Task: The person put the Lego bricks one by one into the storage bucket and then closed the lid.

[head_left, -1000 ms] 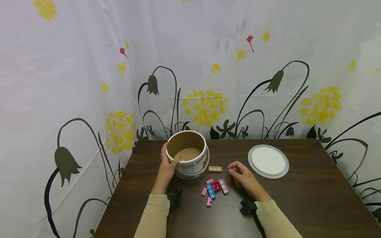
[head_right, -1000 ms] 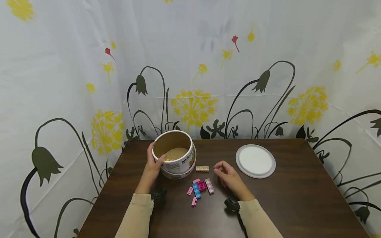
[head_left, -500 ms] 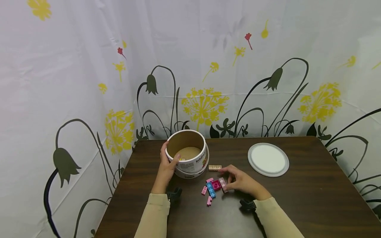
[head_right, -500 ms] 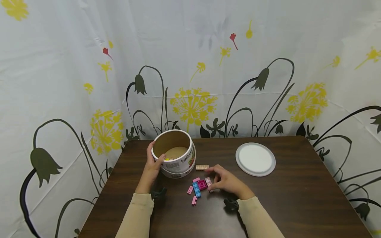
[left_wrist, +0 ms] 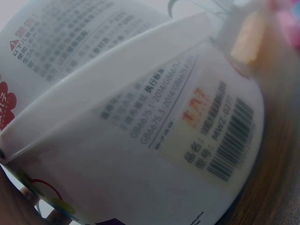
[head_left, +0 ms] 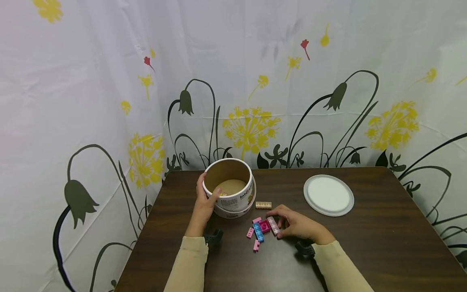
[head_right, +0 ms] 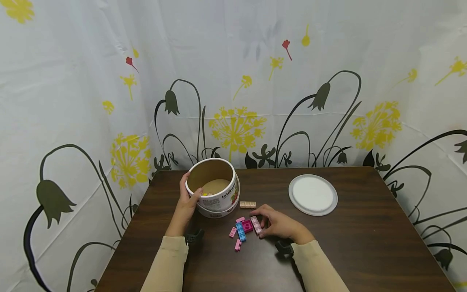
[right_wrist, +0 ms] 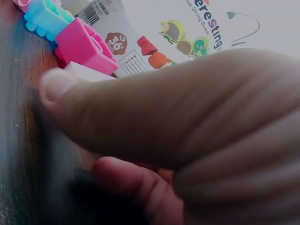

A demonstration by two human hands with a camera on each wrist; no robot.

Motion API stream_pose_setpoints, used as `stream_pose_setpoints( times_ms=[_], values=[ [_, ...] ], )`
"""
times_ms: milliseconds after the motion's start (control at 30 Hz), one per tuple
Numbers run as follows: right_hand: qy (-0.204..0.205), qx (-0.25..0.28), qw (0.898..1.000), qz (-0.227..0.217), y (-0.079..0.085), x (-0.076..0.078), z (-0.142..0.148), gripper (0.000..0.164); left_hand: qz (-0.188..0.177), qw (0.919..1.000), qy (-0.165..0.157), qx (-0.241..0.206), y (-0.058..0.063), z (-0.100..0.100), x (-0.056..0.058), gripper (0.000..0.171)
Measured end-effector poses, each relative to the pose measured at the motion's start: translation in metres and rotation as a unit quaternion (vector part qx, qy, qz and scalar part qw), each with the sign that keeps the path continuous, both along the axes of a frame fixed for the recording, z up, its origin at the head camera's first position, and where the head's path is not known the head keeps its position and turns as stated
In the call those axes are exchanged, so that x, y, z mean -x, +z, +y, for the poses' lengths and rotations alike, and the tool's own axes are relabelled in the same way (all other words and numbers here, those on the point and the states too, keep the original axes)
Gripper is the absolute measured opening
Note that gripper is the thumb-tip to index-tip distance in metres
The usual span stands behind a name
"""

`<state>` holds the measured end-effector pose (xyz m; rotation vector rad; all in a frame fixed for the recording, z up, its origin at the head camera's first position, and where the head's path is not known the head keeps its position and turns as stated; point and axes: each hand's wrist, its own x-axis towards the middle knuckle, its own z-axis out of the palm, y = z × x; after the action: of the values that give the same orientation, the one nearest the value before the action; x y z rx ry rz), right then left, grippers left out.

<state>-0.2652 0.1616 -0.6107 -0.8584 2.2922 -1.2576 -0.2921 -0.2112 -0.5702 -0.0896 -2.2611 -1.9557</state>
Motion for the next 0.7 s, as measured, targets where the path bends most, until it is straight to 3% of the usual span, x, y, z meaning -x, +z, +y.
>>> stream_pose_setpoints(
  times_ms=[133, 300, 567, 700],
  values=[
    [-0.017, 0.003, 1.0, -0.003, 0.001, 0.0, 0.001, 0.063, -0.004, 1.0, -0.001, -0.001, 0.0, 0.0, 0.0, 0.083],
    [-0.05, 0.044, 0.996, -0.067, 0.0, 0.0, 0.007, 0.069, -0.002, 1.0, -0.001, -0.001, 0.0, 0.001, 0.0, 0.083],
    [-0.094, 0.129, 0.977, -0.142, -0.005, 0.005, 0.014, 0.064, -0.001, 1.0, -0.001, 0.003, 0.002, 0.001, 0.0, 0.082],
    [-0.103, 0.181, 0.959, -0.19, -0.012, 0.008, 0.015, 0.057, -0.003, 1.0, 0.001, 0.002, 0.001, 0.001, 0.0, 0.083]
  ],
)
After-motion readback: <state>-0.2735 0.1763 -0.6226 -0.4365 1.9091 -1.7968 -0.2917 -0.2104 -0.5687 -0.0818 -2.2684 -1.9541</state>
